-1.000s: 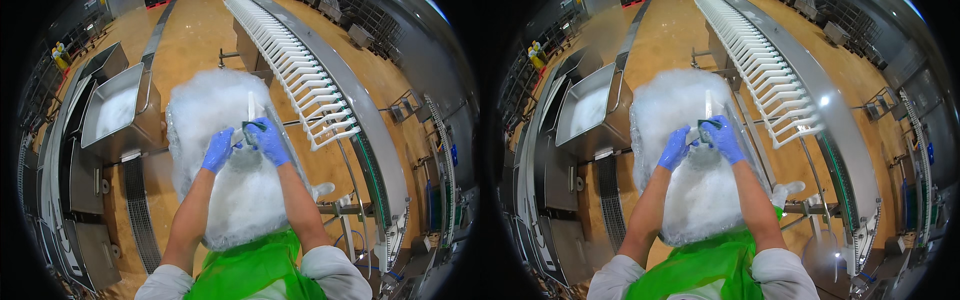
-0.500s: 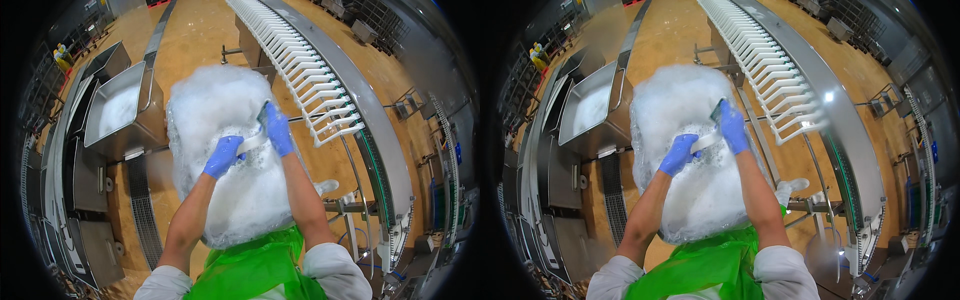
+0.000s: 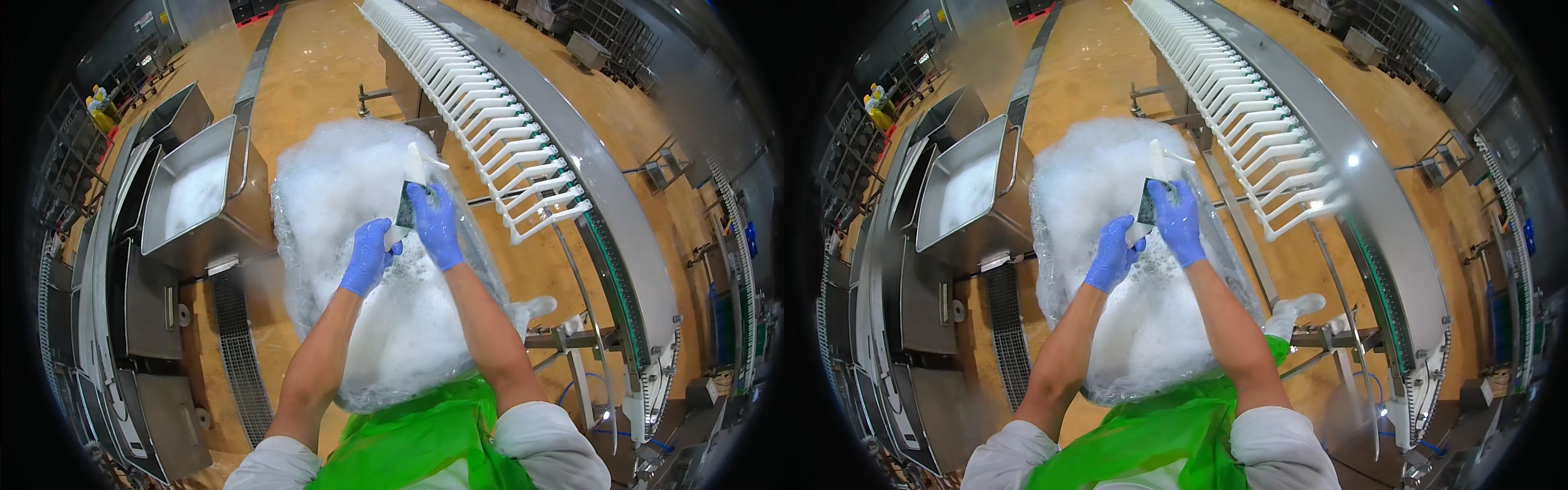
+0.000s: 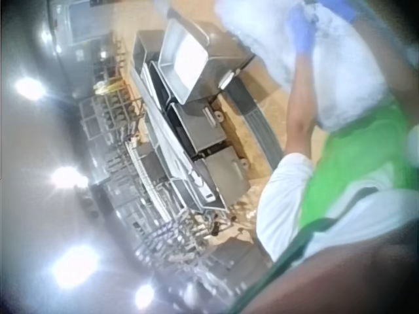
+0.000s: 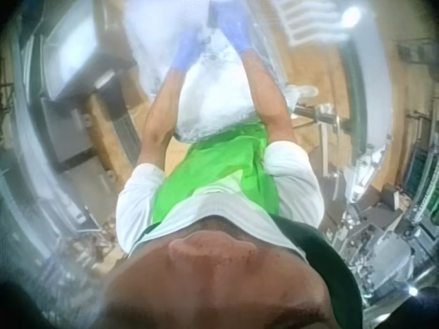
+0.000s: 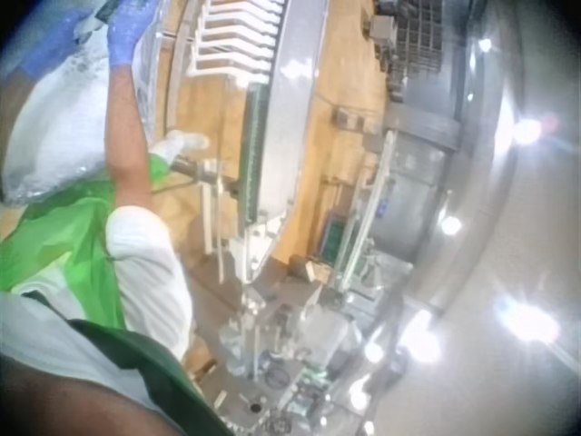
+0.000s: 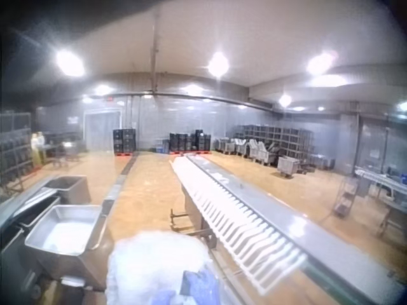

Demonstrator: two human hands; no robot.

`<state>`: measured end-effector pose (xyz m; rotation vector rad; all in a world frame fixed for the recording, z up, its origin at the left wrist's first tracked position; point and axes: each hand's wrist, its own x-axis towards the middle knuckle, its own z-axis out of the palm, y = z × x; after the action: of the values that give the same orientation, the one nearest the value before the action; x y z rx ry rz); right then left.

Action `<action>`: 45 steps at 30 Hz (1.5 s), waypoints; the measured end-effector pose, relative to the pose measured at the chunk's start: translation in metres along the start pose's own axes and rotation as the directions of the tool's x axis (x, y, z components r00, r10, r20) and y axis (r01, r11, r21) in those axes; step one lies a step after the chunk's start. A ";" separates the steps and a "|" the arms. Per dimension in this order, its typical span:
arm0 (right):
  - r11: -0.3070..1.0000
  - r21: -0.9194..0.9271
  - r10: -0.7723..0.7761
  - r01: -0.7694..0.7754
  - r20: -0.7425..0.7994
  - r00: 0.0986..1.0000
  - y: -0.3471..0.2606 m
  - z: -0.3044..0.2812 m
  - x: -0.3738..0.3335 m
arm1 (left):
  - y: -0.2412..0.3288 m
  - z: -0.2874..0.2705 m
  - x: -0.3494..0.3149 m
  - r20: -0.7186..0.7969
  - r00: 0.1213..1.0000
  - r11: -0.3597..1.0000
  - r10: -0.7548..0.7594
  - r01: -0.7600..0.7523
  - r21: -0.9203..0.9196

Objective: The person repeatedly scrubs white plastic parts with a green sponge in a soapy water tub, then places each cleaned part onto a conveyor belt. The process is repeated for multiple parts throughout the clip.

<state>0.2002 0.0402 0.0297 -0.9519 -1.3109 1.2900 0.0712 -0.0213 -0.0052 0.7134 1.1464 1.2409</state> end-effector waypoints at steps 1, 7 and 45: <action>1.000 0.022 -0.009 0.009 0.001 1.000 0.004 0.000 -0.002 | 0.001 0.002 0.000 0.013 0.999 0.999 0.031 -0.031 0.033; 0.996 0.018 0.087 -0.091 0.159 0.983 0.001 0.012 -0.011 | 0.012 0.000 -0.004 -0.258 0.966 0.977 -0.026 -0.030 -0.209; 0.978 0.017 0.205 -0.209 0.139 0.969 0.001 -0.045 0.008 | 0.002 -0.005 0.035 0.055 0.983 0.979 -0.173 0.177 -0.096</action>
<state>0.2432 0.0562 0.0252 -1.0138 -1.3175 1.5555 0.0630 0.0122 -0.0141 0.5508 1.0768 1.1194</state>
